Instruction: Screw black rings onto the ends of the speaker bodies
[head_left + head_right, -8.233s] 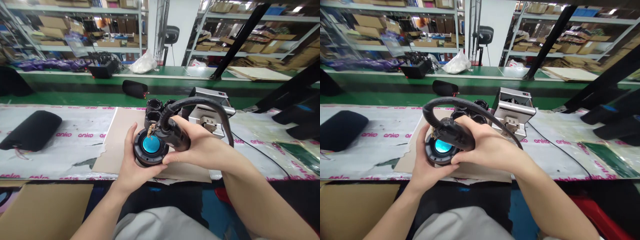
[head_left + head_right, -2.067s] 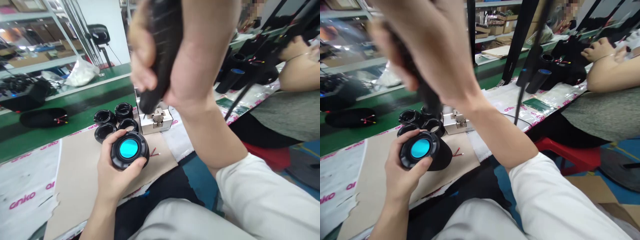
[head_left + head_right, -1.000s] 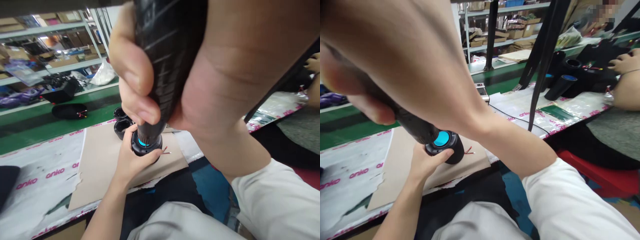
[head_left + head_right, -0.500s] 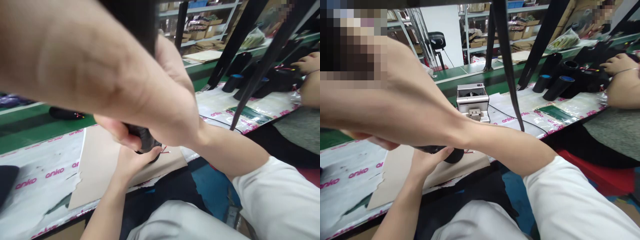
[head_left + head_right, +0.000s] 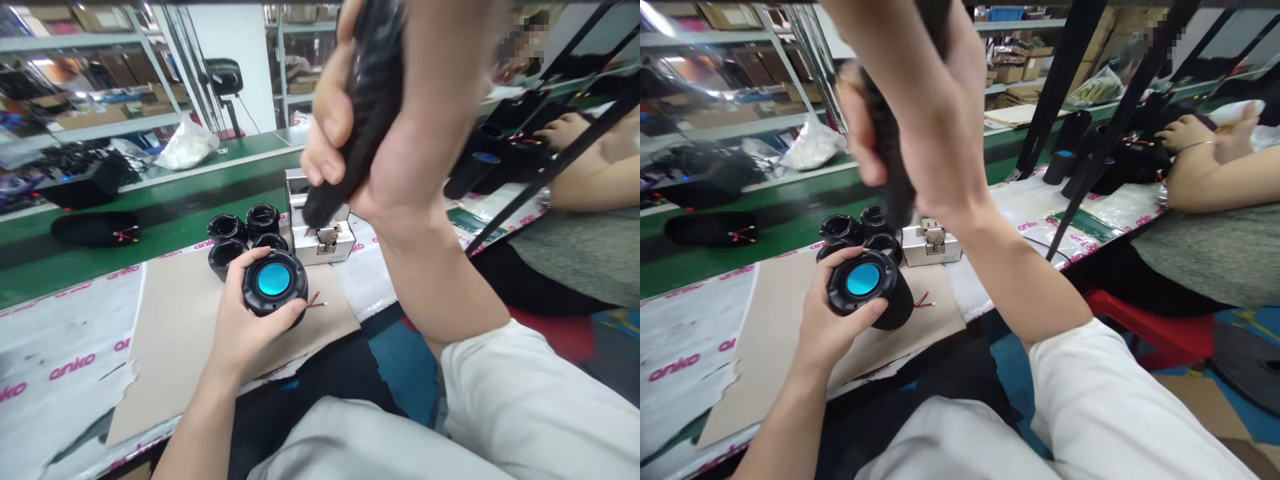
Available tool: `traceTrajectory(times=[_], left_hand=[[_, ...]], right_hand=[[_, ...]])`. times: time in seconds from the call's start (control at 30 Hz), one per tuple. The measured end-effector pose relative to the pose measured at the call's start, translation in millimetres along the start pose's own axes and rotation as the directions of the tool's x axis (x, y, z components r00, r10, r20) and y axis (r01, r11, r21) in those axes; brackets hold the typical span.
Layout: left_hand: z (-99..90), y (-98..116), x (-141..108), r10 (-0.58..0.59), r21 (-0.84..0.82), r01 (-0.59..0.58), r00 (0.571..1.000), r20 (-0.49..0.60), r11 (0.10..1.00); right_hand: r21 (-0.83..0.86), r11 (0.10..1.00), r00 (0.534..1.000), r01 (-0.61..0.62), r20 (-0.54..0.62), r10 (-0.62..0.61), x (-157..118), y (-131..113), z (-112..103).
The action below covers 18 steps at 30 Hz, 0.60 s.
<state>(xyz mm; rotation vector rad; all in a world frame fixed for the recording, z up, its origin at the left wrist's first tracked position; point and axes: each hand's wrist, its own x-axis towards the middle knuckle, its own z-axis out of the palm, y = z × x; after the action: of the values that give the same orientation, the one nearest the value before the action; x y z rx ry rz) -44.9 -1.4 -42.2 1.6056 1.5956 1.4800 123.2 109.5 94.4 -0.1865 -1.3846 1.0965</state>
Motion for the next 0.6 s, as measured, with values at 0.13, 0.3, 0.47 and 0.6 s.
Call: traceTrajectory(times=[0.13, 0.3, 0.47, 0.6], left_hand=[[1.3, -0.8, -2.1, -0.006, -0.030, 0.006, 1.000, 0.014, 1.000], [1.2, -2.0, -1.2, 0.036, -0.043, -0.037, 0.999, -0.003, 0.998], [2.5, -1.4, -0.7, 0.039, -0.057, -0.039, 0.999, -0.008, 0.998], [2.3, -2.2, -2.3, 0.048, -0.053, -0.048, 0.999, 0.010, 0.997]], right_hand=[[-0.077, 0.997, 0.977, 0.024, -0.211, -0.040, 1.0, 51.1, -32.4], [-0.073, 0.996, 0.975, -0.048, -0.221, 0.031, -14.0, 84.0, -45.1], [-0.060, 0.982, 0.978, -0.178, -0.120, 0.170, -17.8, 60.8, -34.8], [-0.009, 0.957, 0.957, -0.291, 0.012, 0.291, 1.0, 28.3, -11.5]])
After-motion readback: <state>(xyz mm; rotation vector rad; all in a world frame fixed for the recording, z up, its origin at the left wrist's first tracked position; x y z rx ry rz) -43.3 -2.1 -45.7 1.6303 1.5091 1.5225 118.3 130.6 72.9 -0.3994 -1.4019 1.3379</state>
